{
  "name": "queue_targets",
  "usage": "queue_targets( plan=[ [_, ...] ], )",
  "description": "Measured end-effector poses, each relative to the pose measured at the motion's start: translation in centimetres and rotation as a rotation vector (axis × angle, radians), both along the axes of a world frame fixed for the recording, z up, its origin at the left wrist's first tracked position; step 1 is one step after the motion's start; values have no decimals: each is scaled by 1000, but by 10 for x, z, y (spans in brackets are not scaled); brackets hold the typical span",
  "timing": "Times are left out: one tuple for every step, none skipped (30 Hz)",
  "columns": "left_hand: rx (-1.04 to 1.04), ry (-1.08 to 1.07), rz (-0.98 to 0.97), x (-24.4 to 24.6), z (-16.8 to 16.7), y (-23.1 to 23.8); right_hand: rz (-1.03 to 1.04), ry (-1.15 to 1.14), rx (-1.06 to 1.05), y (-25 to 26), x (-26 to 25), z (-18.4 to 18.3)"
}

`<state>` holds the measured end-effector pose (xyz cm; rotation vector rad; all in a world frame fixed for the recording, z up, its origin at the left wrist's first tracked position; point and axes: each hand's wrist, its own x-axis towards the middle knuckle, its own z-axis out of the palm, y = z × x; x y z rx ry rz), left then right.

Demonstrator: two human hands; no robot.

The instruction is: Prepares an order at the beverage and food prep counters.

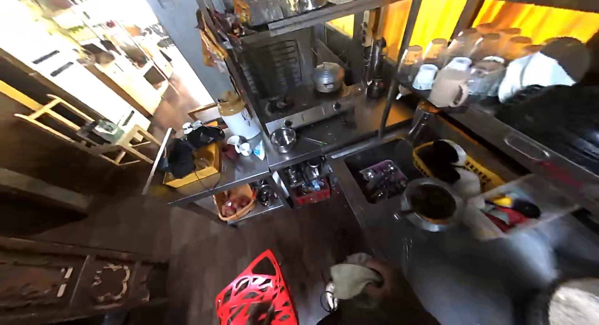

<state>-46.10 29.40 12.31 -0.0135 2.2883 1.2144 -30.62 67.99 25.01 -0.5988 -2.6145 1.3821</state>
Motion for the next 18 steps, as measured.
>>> queue_targets(
  plan=[
    [94, 42, -28, -34, 16, 36, 41, 88, -28, 4, -41, 16],
    [206, 67, -72, -67, 35, 73, 71, 160, -54, 14, -83, 32],
    [305, 108, -120, -99, 54, 111, 88, 234, -87, 29, -126, 49],
    [397, 158, -168, -129, 70, 147, 85, 316, -100, 50, -169, 67],
    [457, 201, -209, -158, 87, 181, 51, 377, -91, 76, -212, 83],
    [512, 194, -222, -184, 103, 212, 5, 419, -73, 104, -254, 98],
    [579, 138, -217, -209, 116, 242, -25, 445, -35, 135, -293, 110],
    [690, 48, -214, -235, 128, 271, -27, 464, -11, 165, -329, 122],
    [818, -63, -209, -260, 137, 298, 8, 475, 21, 190, -363, 130],
    [931, -171, -204, -284, 140, 324, 100, 480, 63, 211, -397, 128],
    [1026, -249, -191, -309, 140, 348, 237, 472, 97, 226, -431, 119],
    [1077, -283, -152, -334, 138, 369, 403, 431, 108, 235, -465, 105],
    [1063, -294, -39, -353, 135, 389, 587, 338, 73, 241, -495, 91],
    [960, -297, 133, -372, 137, 410, 769, 204, 6, 247, -523, 81],
    [854, -333, 274, -396, 138, 428, 900, 89, -79, 256, -551, 73],
    [799, -356, 368, -420, 135, 440, 922, 27, -150, 272, -577, 70],
    [752, -346, 440, -440, 130, 448, 839, 20, -169, 296, -602, 73],
    [701, -299, 471, -458, 124, 452, 689, 78, -116, 327, -628, 78]
  ],
)
